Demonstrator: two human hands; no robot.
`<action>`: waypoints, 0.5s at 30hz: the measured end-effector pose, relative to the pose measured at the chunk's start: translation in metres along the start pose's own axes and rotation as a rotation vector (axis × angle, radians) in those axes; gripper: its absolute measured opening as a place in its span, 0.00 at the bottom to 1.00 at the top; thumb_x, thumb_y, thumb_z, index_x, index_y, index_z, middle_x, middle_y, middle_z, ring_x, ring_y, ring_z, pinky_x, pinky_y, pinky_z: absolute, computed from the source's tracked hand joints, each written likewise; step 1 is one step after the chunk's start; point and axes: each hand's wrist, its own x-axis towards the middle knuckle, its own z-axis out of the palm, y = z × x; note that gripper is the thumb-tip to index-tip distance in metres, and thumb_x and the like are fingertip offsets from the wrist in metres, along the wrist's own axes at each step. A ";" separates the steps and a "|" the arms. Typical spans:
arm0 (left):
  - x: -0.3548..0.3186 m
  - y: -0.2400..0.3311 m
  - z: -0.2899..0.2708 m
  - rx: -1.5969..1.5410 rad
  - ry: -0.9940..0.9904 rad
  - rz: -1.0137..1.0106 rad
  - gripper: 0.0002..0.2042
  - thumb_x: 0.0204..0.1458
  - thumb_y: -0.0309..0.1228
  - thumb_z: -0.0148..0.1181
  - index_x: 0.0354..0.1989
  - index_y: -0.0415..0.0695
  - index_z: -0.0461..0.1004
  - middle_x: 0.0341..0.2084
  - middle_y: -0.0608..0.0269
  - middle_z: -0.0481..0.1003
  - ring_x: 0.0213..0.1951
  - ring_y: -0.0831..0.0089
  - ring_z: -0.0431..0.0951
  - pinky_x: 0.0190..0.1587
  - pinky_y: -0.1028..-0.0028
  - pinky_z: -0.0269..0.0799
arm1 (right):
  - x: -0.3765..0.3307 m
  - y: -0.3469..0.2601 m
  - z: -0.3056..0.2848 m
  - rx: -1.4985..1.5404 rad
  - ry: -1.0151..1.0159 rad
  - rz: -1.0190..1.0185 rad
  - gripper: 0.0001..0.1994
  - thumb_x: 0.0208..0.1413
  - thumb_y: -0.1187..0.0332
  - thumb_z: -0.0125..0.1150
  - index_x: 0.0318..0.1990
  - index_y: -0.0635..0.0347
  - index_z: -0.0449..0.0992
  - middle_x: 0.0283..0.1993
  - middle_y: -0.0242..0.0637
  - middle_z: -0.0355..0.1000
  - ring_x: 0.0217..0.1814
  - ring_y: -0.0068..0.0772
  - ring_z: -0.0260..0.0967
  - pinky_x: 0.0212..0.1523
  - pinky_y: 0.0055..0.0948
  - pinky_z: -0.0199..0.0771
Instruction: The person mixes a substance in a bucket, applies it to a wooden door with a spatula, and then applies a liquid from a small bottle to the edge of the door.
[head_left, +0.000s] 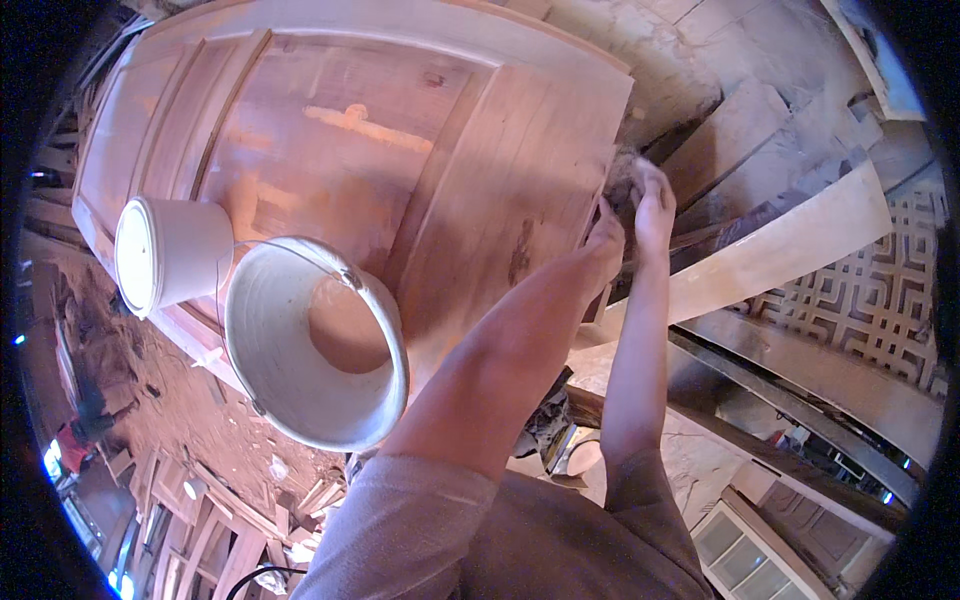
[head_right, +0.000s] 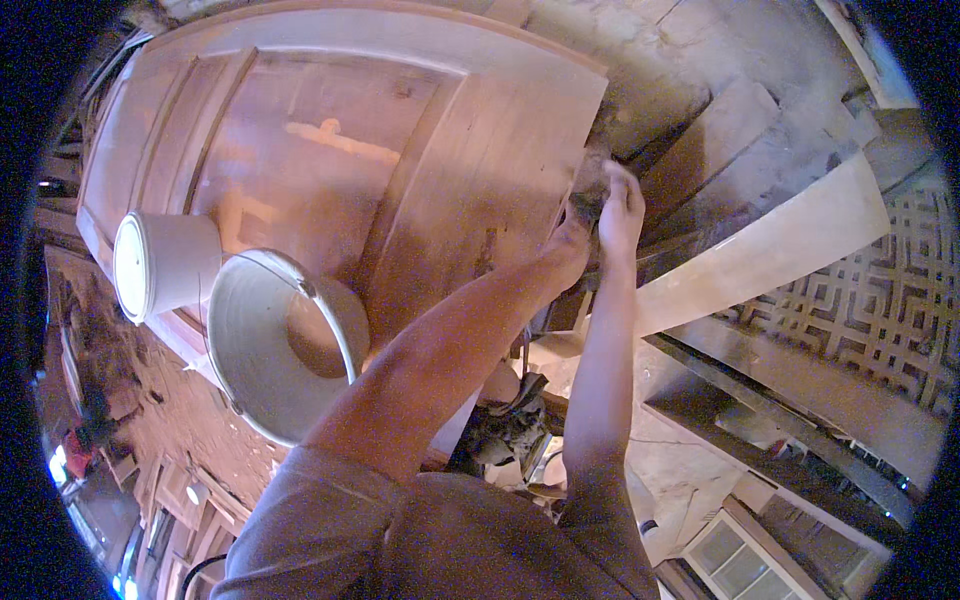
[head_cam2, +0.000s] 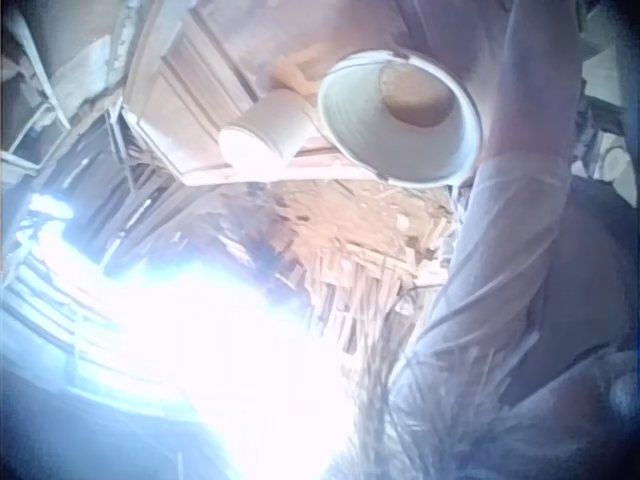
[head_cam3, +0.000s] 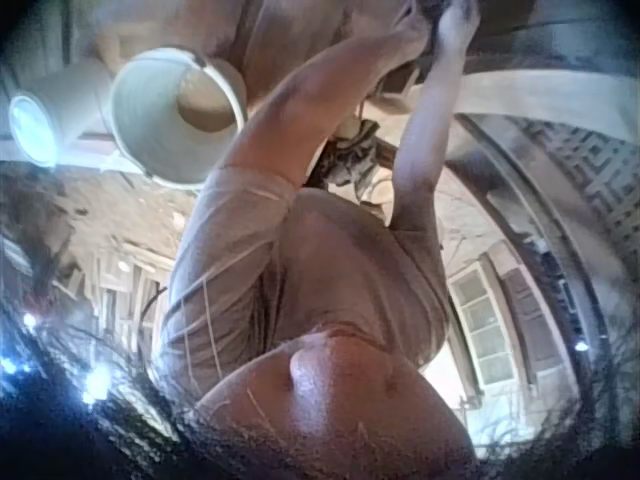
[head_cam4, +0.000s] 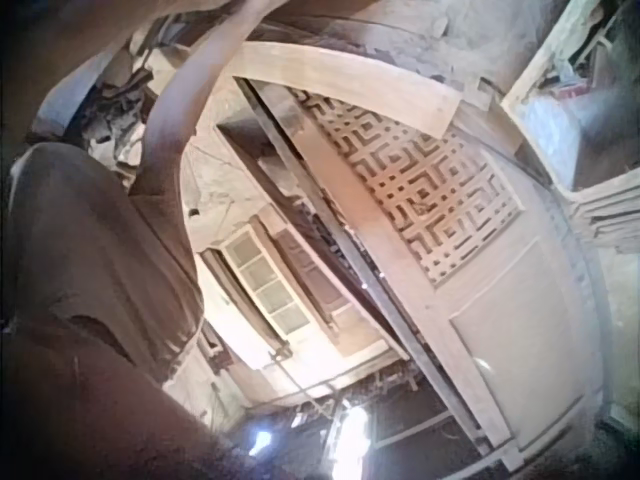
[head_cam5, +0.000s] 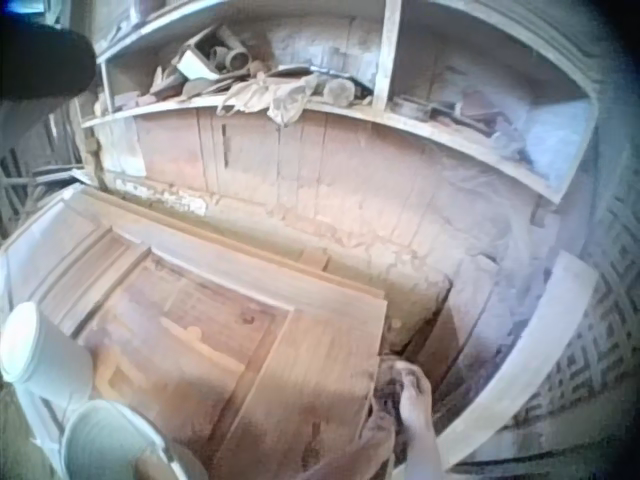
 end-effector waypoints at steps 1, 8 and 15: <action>0.002 0.010 -0.003 0.120 -0.040 -0.023 0.21 0.65 0.36 0.36 0.63 0.43 0.60 0.62 0.54 0.63 0.65 0.59 0.61 0.66 0.57 0.63 | -0.001 0.017 -0.008 -0.067 0.103 0.054 0.19 0.68 0.61 0.45 0.56 0.65 0.73 0.57 0.40 0.73 0.60 0.33 0.69 0.63 0.32 0.65; 0.012 0.104 -0.031 1.442 -0.593 -0.057 0.18 0.61 0.35 0.41 0.57 0.41 0.66 0.56 0.52 0.68 0.60 0.55 0.66 0.64 0.55 0.65 | -0.070 0.059 0.009 0.722 -0.072 0.425 0.18 0.68 0.61 0.46 0.59 0.57 0.72 0.60 0.34 0.71 0.60 0.29 0.68 0.63 0.31 0.66; 0.014 0.148 -0.028 1.765 -0.925 0.009 0.16 0.57 0.33 0.46 0.50 0.40 0.72 0.50 0.50 0.73 0.56 0.52 0.71 0.62 0.53 0.67 | -0.041 0.053 -0.001 0.592 -0.066 0.164 0.21 0.70 0.57 0.46 0.61 0.61 0.71 0.58 0.36 0.73 0.59 0.29 0.69 0.62 0.30 0.67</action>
